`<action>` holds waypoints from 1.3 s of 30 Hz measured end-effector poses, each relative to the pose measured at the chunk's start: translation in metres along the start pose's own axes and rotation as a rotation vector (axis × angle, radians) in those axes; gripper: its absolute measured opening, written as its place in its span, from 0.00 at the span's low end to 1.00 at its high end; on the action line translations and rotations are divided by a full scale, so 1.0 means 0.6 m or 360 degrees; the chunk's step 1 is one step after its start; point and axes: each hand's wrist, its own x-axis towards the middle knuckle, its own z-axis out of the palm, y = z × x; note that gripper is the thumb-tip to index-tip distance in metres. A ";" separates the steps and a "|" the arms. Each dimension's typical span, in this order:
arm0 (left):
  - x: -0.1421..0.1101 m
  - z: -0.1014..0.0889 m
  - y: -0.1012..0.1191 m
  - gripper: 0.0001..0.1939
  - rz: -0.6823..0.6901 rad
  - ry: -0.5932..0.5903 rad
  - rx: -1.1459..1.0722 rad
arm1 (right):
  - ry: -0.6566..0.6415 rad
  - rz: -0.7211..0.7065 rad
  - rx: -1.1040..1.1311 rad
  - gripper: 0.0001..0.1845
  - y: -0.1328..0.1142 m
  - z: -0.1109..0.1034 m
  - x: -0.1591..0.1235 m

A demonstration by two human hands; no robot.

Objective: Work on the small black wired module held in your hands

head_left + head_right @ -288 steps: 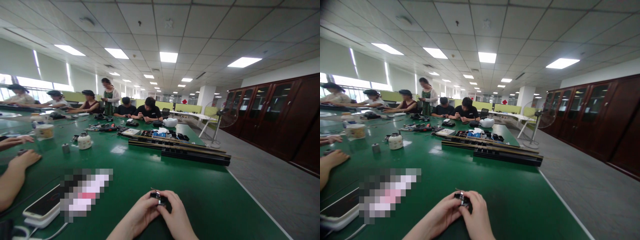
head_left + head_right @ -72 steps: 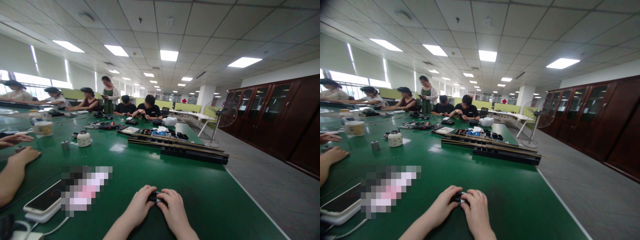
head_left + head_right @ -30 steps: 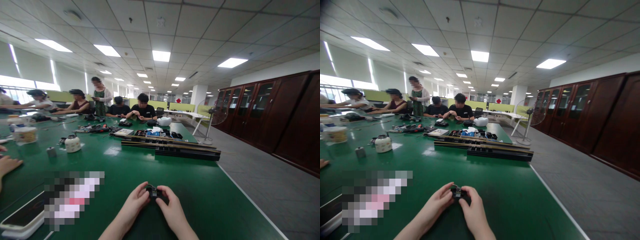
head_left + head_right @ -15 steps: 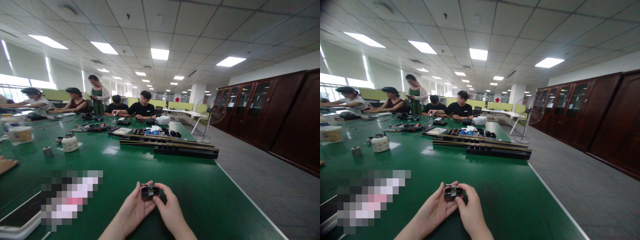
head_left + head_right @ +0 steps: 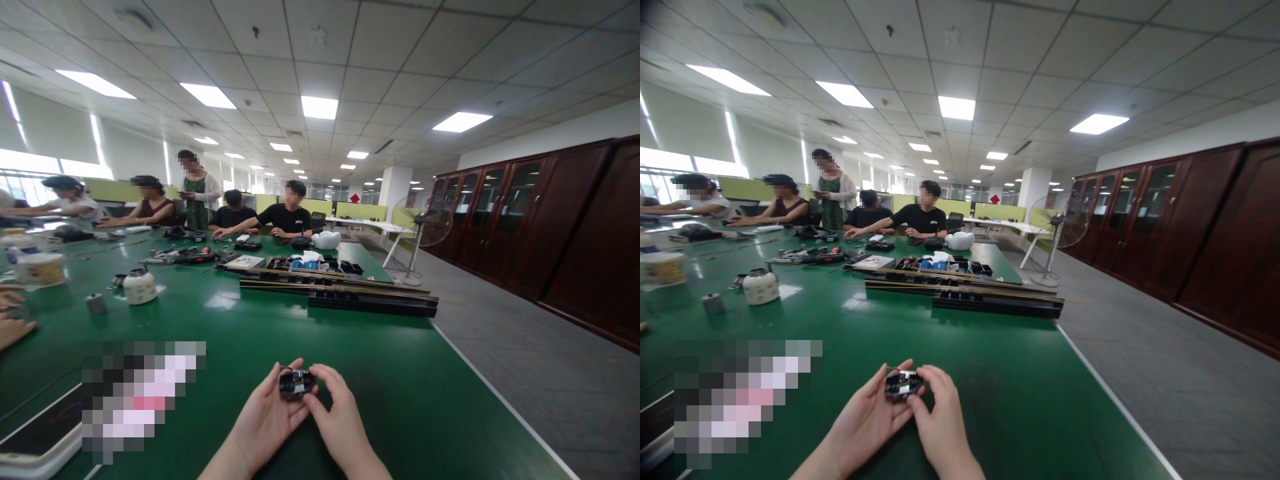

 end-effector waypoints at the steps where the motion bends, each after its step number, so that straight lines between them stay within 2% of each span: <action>1: 0.000 0.000 0.000 0.16 -0.0012 0.0002 -0.0011 | 0.0006 -0.0005 0.0007 0.18 -0.001 0.000 0.000; 8: 0.001 -0.001 0.001 0.17 -0.0038 0.0049 -0.0021 | 0.0074 -0.0058 0.0048 0.19 -0.001 0.002 -0.002; 14: 0.000 0.003 0.000 0.17 -0.0015 0.0086 -0.0007 | 0.0037 -0.0095 0.0060 0.18 -0.001 0.002 -0.002; 21: -0.001 0.005 0.001 0.15 -0.0040 0.0008 -0.0056 | 0.0000 -0.0149 0.0021 0.17 0.004 0.000 -0.002; 27: 0.000 0.004 -0.001 0.14 0.0001 0.0070 -0.0017 | -0.0005 -0.0156 -0.0009 0.14 0.005 -0.001 -0.002; 35: -0.005 0.006 0.002 0.15 -0.0027 -0.0064 -0.0017 | 0.0017 -0.0195 0.0017 0.14 0.003 0.000 -0.001; 39: -0.004 0.002 0.000 0.15 -0.0039 -0.0055 -0.0019 | 0.0016 -0.0210 0.0020 0.15 0.000 -0.001 0.000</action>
